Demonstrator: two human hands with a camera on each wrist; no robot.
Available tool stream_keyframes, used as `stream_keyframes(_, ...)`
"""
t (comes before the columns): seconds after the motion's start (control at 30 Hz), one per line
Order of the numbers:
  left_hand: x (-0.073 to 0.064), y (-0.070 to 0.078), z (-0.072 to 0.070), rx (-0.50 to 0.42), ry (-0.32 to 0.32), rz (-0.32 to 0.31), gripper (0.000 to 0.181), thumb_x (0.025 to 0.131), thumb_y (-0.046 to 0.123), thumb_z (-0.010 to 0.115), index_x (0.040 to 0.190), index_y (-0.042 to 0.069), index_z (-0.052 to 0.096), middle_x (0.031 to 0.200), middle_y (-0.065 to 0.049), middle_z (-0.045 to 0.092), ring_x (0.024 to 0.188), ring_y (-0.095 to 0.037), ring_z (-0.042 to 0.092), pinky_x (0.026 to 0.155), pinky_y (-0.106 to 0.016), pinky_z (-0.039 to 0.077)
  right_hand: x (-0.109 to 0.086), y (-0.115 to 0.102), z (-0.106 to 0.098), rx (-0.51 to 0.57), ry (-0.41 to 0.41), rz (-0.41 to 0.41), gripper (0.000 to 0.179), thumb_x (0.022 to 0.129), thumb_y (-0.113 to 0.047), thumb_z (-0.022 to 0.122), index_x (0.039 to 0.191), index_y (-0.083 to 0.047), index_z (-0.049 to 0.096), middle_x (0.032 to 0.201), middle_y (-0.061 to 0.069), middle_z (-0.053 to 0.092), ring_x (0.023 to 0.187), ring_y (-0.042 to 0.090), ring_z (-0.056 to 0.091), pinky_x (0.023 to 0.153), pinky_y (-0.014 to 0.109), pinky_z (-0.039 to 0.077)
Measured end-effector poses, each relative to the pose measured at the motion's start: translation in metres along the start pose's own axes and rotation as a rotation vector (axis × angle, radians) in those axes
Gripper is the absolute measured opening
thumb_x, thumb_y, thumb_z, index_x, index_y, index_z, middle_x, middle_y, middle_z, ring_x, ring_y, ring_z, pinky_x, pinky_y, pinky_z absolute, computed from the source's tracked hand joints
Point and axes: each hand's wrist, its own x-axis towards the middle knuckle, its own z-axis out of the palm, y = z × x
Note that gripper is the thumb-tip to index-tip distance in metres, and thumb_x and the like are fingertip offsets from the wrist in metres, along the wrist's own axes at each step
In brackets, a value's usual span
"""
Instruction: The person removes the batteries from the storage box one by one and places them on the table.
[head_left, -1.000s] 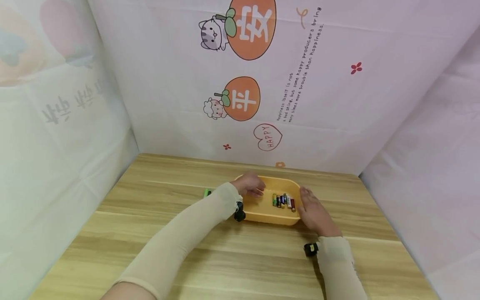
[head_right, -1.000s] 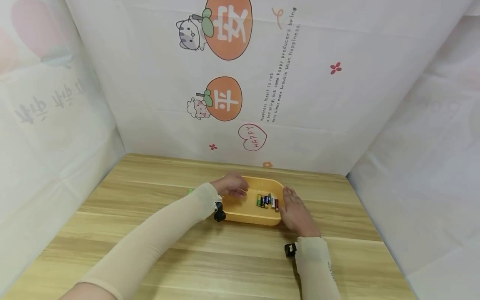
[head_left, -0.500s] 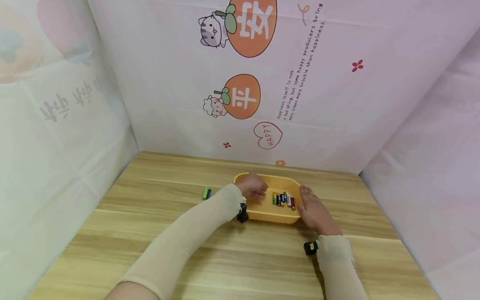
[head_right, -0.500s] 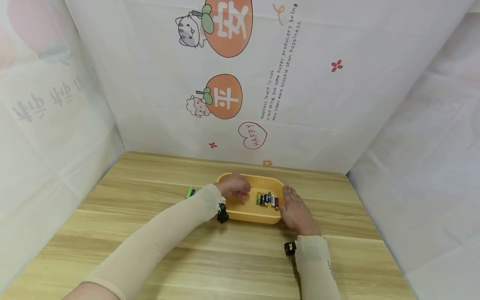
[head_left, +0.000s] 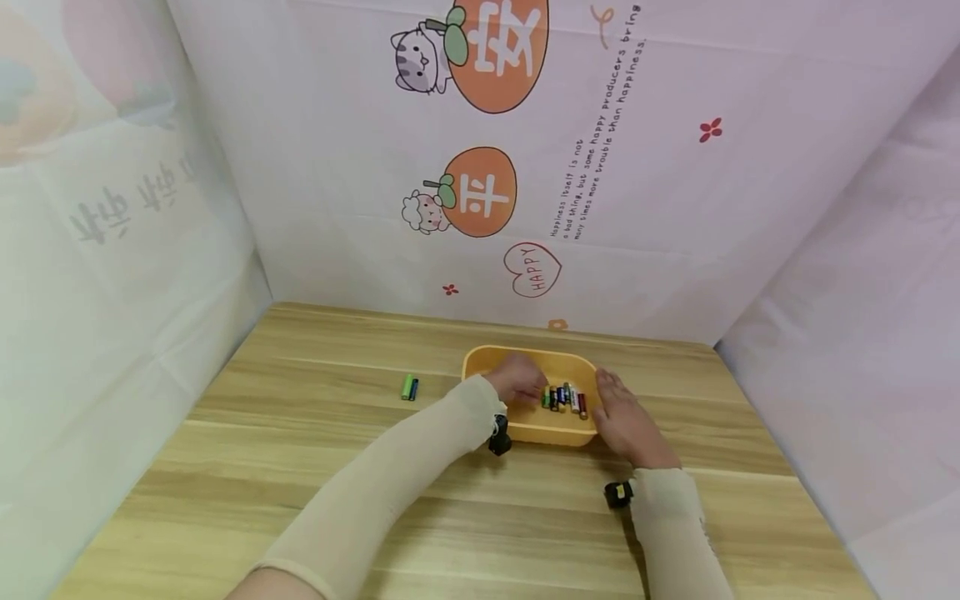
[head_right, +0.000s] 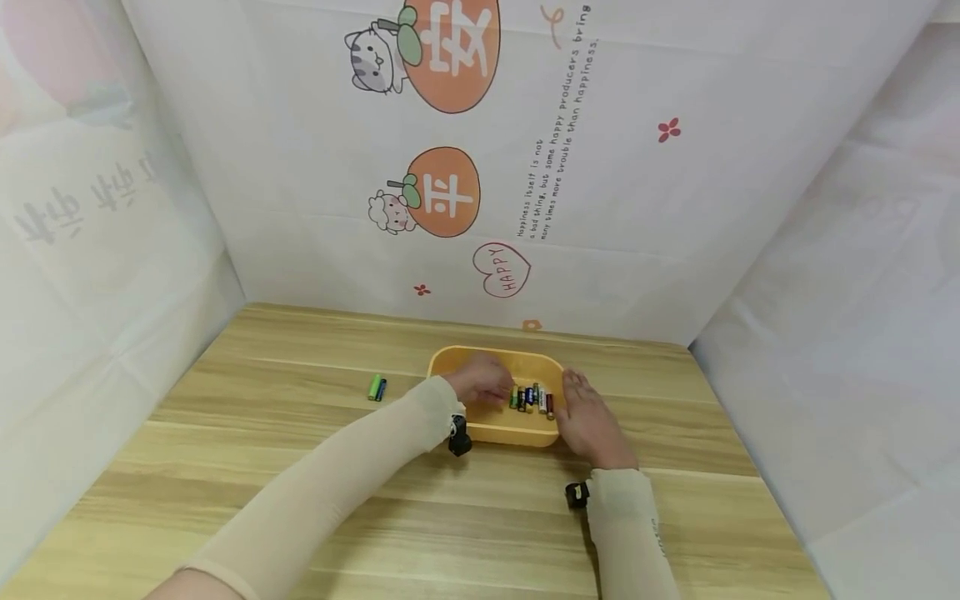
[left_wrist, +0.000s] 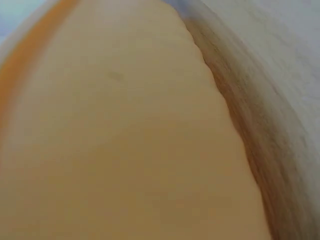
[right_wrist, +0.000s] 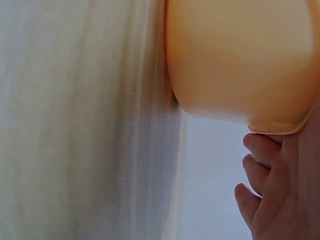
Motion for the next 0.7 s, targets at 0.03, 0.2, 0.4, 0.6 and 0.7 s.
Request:
stream_keyframes(0.03,0.001,-0.001,0.002,0.006,0.019,0.002,0.003,0.084,-0.006,0.066,0.086,-0.004,0.068,0.081,-0.017,0.067,0.062,-0.023,0.061,0.064,-0.037,0.06,0.0,0.0,0.0,0.004,0.0,0.002,0.061,0.104,-0.019,0.037,0.152,0.006,0.009,0.158,0.025,0.013,0.144,0.041,0.01,0.116,0.053,0.012)
stream_keyframes(0.2,0.009,-0.002,0.01,0.08,0.08,0.006,0.012,0.082,-0.006,0.067,0.072,-0.002,0.064,0.064,-0.011,0.059,0.049,-0.019,0.053,0.053,-0.034,0.056,0.0,-0.004,0.0,0.008,0.002,0.005,0.061,0.104,-0.02,0.036,0.152,0.006,0.009,0.158,0.025,0.013,0.144,0.041,0.011,0.116,0.053,0.012)
stream_keyframes(0.4,0.018,-0.003,0.015,0.183,0.097,0.009,0.012,0.083,-0.001,0.073,0.073,0.0,0.066,0.067,-0.012,0.06,0.054,-0.022,0.056,0.053,-0.036,0.057,0.002,-0.005,0.0,0.003,0.012,0.004,0.061,0.104,-0.021,0.036,0.153,0.005,0.01,0.158,0.024,0.013,0.144,0.041,0.011,0.116,0.053,0.012)
stream_keyframes(0.6,0.024,-0.005,0.019,0.275,0.07,0.006,0.006,0.081,-0.004,0.073,0.079,-0.001,0.068,0.071,-0.011,0.062,0.057,-0.024,0.061,0.049,-0.036,0.056,0.001,-0.002,0.001,-0.006,0.008,0.003,0.061,0.104,-0.021,0.036,0.153,0.005,0.009,0.158,0.023,0.013,0.144,0.04,0.01,0.117,0.052,0.013)
stream_keyframes(0.7,0.029,-0.009,0.019,0.316,0.067,0.014,0.006,0.078,-0.005,0.074,0.079,-0.002,0.068,0.07,-0.011,0.063,0.053,-0.024,0.061,0.045,-0.034,0.054,0.001,-0.001,0.002,-0.006,0.006,0.005,0.061,0.105,-0.021,0.036,0.153,0.005,0.009,0.158,0.023,0.013,0.144,0.04,0.01,0.116,0.053,0.013)
